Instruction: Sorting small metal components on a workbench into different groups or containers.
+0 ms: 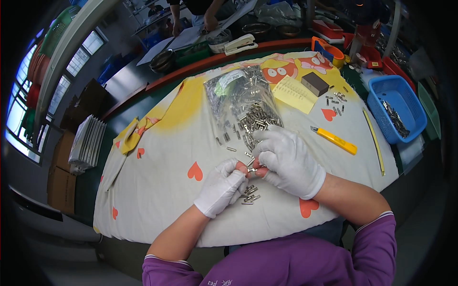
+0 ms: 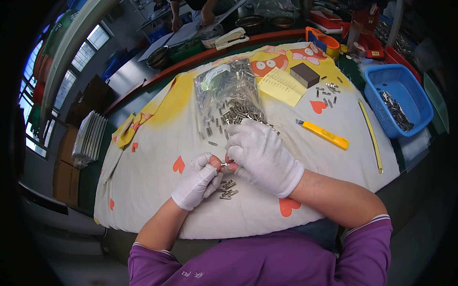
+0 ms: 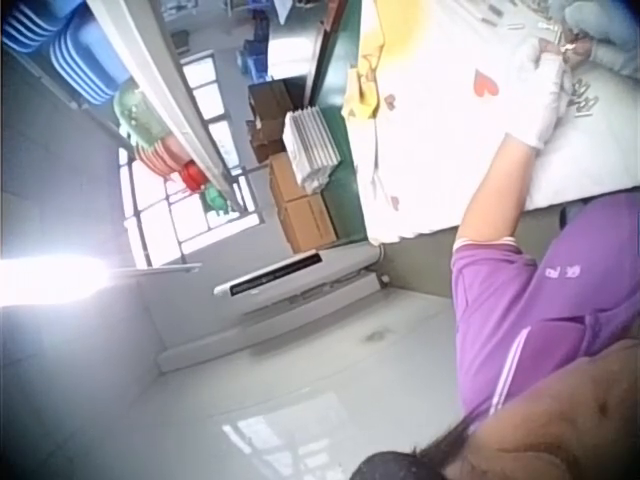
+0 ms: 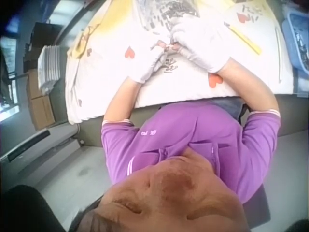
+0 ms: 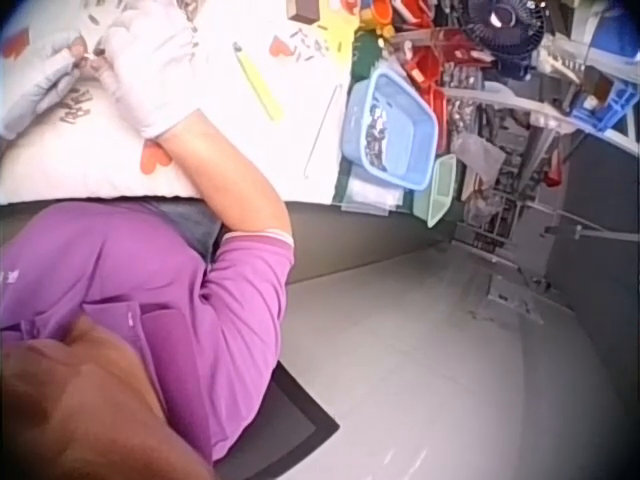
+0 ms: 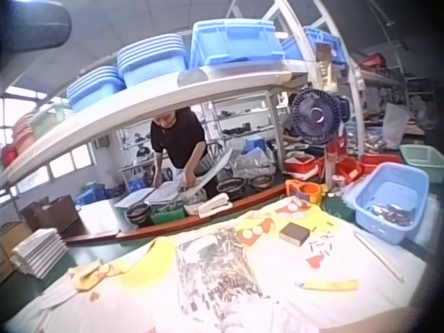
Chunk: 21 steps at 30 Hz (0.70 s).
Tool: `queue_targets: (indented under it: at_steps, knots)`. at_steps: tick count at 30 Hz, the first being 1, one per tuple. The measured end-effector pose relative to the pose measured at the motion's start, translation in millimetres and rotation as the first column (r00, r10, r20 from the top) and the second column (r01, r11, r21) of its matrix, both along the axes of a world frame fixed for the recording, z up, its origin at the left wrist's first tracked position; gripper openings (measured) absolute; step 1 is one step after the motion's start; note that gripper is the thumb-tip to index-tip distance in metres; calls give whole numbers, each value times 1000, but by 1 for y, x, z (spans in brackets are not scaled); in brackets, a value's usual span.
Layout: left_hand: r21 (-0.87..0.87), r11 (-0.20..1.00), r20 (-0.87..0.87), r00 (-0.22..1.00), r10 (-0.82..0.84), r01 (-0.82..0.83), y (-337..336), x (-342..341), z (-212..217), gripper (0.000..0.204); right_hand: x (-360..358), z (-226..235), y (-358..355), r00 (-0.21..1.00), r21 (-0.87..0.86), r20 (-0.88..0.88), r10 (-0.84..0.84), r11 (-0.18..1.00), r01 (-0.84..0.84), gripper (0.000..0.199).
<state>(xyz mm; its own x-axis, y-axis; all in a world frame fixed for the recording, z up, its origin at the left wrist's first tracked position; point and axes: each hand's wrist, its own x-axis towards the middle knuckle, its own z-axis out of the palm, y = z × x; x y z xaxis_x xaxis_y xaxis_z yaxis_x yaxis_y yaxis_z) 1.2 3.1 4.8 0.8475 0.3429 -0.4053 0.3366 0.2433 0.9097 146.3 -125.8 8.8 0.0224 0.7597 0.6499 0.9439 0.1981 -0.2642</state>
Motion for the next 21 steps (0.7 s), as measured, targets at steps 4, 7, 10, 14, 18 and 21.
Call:
queue_targets:
  at_steps: [4,7,10,14,18,21]
  knots:
    - [7,998,27,998,-62,62,0,-1,1,19,0,2,-1,1000,-7,-17,-5,1000,4,25]
    - [7,996,15,996,-92,92,1,-1,1,25,-1,2,-2,998,-39,-65,-19,999,16,21]
    - [39,994,17,995,-103,102,-1,-1,0,29,-1,-3,-2,992,-50,-125,-35,998,29,19]
    - [10,998,54,997,-56,55,-2,-2,-9,30,-2,-4,0,988,-53,-156,-17,999,9,18]
    - [-114,989,52,995,-85,90,2,-4,-5,29,-3,-4,0,984,-45,-180,3,999,-11,18]
    - [-192,973,127,987,-102,125,3,-4,-7,28,-3,-4,0,981,-32,-194,17,999,-23,20]
